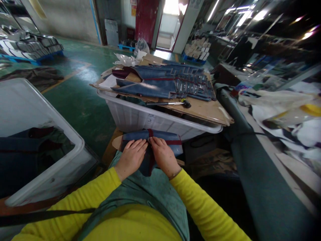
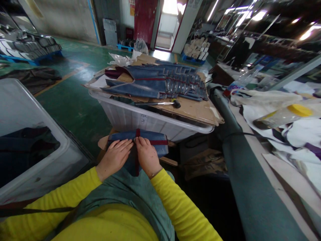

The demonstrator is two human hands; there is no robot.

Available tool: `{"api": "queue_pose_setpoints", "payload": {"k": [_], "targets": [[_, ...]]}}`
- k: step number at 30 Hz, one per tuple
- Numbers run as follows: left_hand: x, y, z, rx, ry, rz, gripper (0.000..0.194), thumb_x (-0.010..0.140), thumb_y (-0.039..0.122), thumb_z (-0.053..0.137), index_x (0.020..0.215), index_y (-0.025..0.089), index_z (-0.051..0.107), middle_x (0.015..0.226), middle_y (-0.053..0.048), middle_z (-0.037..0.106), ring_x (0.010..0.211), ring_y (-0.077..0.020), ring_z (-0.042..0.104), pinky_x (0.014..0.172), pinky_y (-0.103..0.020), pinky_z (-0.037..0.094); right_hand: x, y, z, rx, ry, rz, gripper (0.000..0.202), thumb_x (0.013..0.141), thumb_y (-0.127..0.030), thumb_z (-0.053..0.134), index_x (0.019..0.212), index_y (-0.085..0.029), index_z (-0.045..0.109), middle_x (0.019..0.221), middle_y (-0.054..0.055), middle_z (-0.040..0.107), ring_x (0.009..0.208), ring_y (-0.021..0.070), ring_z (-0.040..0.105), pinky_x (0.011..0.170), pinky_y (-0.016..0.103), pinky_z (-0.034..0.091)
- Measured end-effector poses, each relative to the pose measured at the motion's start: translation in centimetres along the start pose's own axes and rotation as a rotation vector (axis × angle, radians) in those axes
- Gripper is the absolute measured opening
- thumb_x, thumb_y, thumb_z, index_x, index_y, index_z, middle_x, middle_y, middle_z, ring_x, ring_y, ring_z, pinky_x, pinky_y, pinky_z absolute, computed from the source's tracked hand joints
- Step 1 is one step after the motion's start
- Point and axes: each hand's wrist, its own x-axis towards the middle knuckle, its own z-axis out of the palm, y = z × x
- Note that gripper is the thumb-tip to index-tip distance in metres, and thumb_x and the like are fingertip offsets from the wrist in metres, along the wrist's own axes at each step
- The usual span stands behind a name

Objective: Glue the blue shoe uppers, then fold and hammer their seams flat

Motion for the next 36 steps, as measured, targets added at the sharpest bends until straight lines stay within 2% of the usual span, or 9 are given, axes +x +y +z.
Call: {"api": "queue_pose_setpoints", "payload": {"k": [5,10,14,22,26,29,32,36], "targets": [[-1.1,-0.6,-0.7,0.051,0.013,-0.026,0.039,0.095,0.024,0.035,0.131,0.017,0.049,0.134,-0.009,0.053,0.124,-0.0217,0.047,0.103,-0.043,0.031,-0.7,-0.7,0.8,0.014,0.020,-0.014,0.041,0.094,-0.015,0.036,0.133,-0.013,0.047,0.135,0.010,0.051,0.119,0.0224,0.044,0.092,0.034,0.049],[-1.6,-1.2,-1.1,0.065,-0.002,-0.031,0.039,0.095,0.022,0.035,0.131,0.018,0.049,0.134,-0.008,0.053,0.125,-0.0211,0.046,0.103,-0.042,0.031,-0.3,-2.8,1.3,0.000,0.012,-0.011,0.045,0.091,-0.010,0.036,0.135,-0.012,0.046,0.139,0.010,0.048,0.123,0.0229,0.042,0.092,0.035,0.049],[-2.7,-2.5,-1.1,0.074,-0.010,-0.032,0.041,0.095,0.020,0.034,0.133,0.015,0.046,0.135,-0.008,0.052,0.127,-0.0204,0.044,0.103,-0.042,0.030,0.6,-4.6,1.4,-0.014,0.005,-0.038,0.047,0.089,-0.010,0.037,0.136,-0.012,0.044,0.140,0.012,0.047,0.122,0.0233,0.044,0.088,0.036,0.051],[-5.4,-5.0,-1.7,0.072,0.014,-0.165,0.044,0.093,0.019,0.037,0.137,0.014,0.040,0.135,-0.010,0.052,0.125,-0.0207,0.046,0.099,-0.040,0.034,2.5,-7.8,2.2,0.014,-0.021,-0.142,0.047,0.090,-0.012,0.035,0.137,-0.010,0.041,0.140,0.015,0.045,0.120,0.0233,0.044,0.083,0.037,0.053],[-6.0,-5.5,-1.6,0.048,0.046,-0.240,0.046,0.091,0.021,0.040,0.136,0.014,0.040,0.136,-0.012,0.051,0.124,-0.0227,0.047,0.099,-0.041,0.036,3.3,-8.8,2.3,0.023,-0.028,-0.174,0.047,0.089,-0.012,0.037,0.136,-0.010,0.040,0.139,0.016,0.046,0.118,0.0237,0.044,0.080,0.037,0.054],[-5.6,-5.1,-1.2,0.001,0.077,-0.263,0.050,0.089,0.017,0.039,0.138,0.013,0.036,0.141,-0.013,0.044,0.130,-0.0230,0.040,0.103,-0.041,0.035,3.5,-8.9,2.1,0.036,-0.028,-0.189,0.044,0.089,-0.011,0.038,0.133,-0.010,0.044,0.138,0.014,0.047,0.117,0.0227,0.045,0.081,0.035,0.054],[-4.9,-4.4,-0.4,-0.065,0.078,-0.180,0.054,0.088,0.010,0.032,0.142,0.011,0.029,0.145,-0.013,0.038,0.135,-0.0202,0.032,0.108,-0.039,0.033,3.2,-8.2,1.6,0.050,-0.045,-0.200,0.040,0.090,-0.013,0.040,0.128,-0.012,0.050,0.134,0.011,0.051,0.114,0.0211,0.047,0.084,0.033,0.052],[-4.3,-3.9,-0.1,-0.037,0.053,-0.116,0.051,0.089,0.010,0.032,0.140,0.010,0.035,0.142,-0.013,0.043,0.132,-0.0201,0.037,0.108,-0.040,0.033,1.6,-6.0,0.7,0.024,-0.047,-0.170,0.044,0.090,-0.011,0.039,0.134,-0.015,0.045,0.137,0.010,0.049,0.117,0.0210,0.046,0.086,0.034,0.051]]}}
